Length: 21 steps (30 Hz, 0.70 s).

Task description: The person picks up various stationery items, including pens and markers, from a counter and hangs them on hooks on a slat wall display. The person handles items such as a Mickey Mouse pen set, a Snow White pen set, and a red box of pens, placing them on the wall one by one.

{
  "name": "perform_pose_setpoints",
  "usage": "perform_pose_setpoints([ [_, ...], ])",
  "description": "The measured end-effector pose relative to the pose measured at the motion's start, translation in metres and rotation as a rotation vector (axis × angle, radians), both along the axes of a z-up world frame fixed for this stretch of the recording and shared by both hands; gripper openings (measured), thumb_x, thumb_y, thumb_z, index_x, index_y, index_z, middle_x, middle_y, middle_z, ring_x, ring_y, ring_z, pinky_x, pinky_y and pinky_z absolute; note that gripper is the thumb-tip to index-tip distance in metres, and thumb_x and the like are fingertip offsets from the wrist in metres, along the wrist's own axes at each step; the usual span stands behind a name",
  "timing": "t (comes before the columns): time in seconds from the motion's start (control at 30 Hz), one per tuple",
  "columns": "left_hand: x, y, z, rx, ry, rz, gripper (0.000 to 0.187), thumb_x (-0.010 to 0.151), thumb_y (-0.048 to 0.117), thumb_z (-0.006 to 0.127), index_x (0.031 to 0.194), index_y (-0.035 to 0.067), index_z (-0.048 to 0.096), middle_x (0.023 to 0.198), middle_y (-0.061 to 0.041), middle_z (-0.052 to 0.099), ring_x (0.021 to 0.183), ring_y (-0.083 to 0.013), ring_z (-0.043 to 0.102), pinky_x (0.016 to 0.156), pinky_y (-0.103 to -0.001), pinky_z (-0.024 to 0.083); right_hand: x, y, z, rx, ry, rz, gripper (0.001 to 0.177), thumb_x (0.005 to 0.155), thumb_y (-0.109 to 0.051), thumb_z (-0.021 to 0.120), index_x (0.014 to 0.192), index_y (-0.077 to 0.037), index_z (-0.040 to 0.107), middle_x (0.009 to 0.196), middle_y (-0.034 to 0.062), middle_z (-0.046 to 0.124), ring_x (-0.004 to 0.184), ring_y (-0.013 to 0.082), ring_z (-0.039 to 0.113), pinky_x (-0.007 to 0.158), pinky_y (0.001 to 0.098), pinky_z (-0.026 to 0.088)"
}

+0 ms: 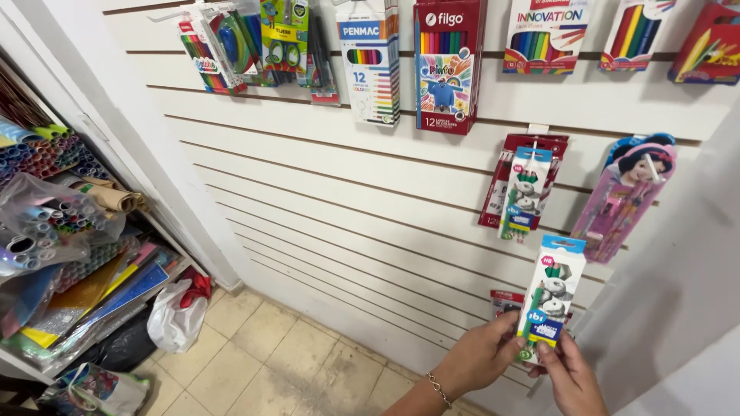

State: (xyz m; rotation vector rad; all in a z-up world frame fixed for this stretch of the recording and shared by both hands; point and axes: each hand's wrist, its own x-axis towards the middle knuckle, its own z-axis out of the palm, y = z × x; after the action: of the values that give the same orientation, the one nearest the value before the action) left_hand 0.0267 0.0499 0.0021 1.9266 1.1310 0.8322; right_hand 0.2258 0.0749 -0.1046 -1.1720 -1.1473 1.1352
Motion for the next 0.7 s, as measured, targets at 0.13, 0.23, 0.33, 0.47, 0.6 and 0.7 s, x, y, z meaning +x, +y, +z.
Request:
perform_pose_setpoints([
  [0.13,0.000,0.026,-0.009,0.004,0.013,-0.026,0.049,0.103,0.032,0.047,0.148,0.012,0.046,0.125,-0.012,0.067,0.103,-0.0353,0.066,0.082,-0.047,0.051,-0.002,0.012,0.008,-0.009,-0.008,0.002,0.044,0.099,-0.013,0.057,0.140,0.000,0.061,0.119,0.0150,0.070,0.085,0.0280,0.067,0.074,0.0433,0.062],
  [0.23,-0.003,0.041,-0.001,0.061,-0.035,-0.068,0.048,0.103,0.029,0.047,0.149,0.014,0.045,0.134,-0.009,0.064,0.114,-0.0331,0.063,0.092,-0.044,0.049,0.002,0.032,-0.007,0.049,-0.050,0.004,0.040,0.098,-0.016,0.059,0.136,-0.002,0.063,0.109,0.0138,0.074,0.083,0.0244,0.070,0.074,0.0388,0.064],
  [0.33,-0.009,0.059,0.001,0.098,-0.019,-0.073,0.046,0.102,0.028,0.048,0.147,0.015,0.048,0.129,-0.011,0.068,0.109,-0.0371,0.066,0.088,-0.045,0.050,-0.005,0.045,-0.003,0.125,-0.029,-0.006,0.043,0.097,-0.018,0.059,0.137,-0.003,0.062,0.106,0.0115,0.074,0.078,0.0196,0.066,0.067,0.0352,0.065],
  [0.47,-0.018,0.068,0.029,0.190,-0.117,-0.146,0.037,0.105,0.022,0.048,0.139,0.008,0.050,0.123,-0.012,0.066,0.102,-0.0322,0.065,0.081,-0.043,0.051,-0.007,0.057,0.028,0.150,-0.203,-0.043,0.038,0.096,-0.025,0.062,0.129,-0.007,0.066,0.086,0.0065,0.071,0.064,0.0166,0.067,0.065,0.0298,0.058],
  [0.6,-0.030,0.083,0.032,0.188,-0.193,-0.126,0.045,0.105,0.028,0.048,0.144,0.006,0.049,0.128,-0.014,0.067,0.104,-0.0276,0.068,0.084,-0.039,0.055,-0.022,0.066,0.065,0.202,-0.309,-0.008,0.046,0.095,-0.025,0.062,0.138,-0.011,0.063,0.085,0.0043,0.074,0.067,0.0152,0.064,0.064,0.0295,0.057],
  [0.7,-0.038,0.094,0.027,0.223,-0.212,-0.123,0.047,0.106,0.029,0.048,0.146,0.004,0.048,0.127,-0.014,0.067,0.099,-0.0257,0.067,0.084,-0.037,0.055,-0.035,0.072,0.072,0.167,-0.265,0.012,0.045,0.095,-0.024,0.061,0.138,-0.010,0.063,0.080,0.0068,0.071,0.060,0.0175,0.063,0.058,0.0311,0.059],
])
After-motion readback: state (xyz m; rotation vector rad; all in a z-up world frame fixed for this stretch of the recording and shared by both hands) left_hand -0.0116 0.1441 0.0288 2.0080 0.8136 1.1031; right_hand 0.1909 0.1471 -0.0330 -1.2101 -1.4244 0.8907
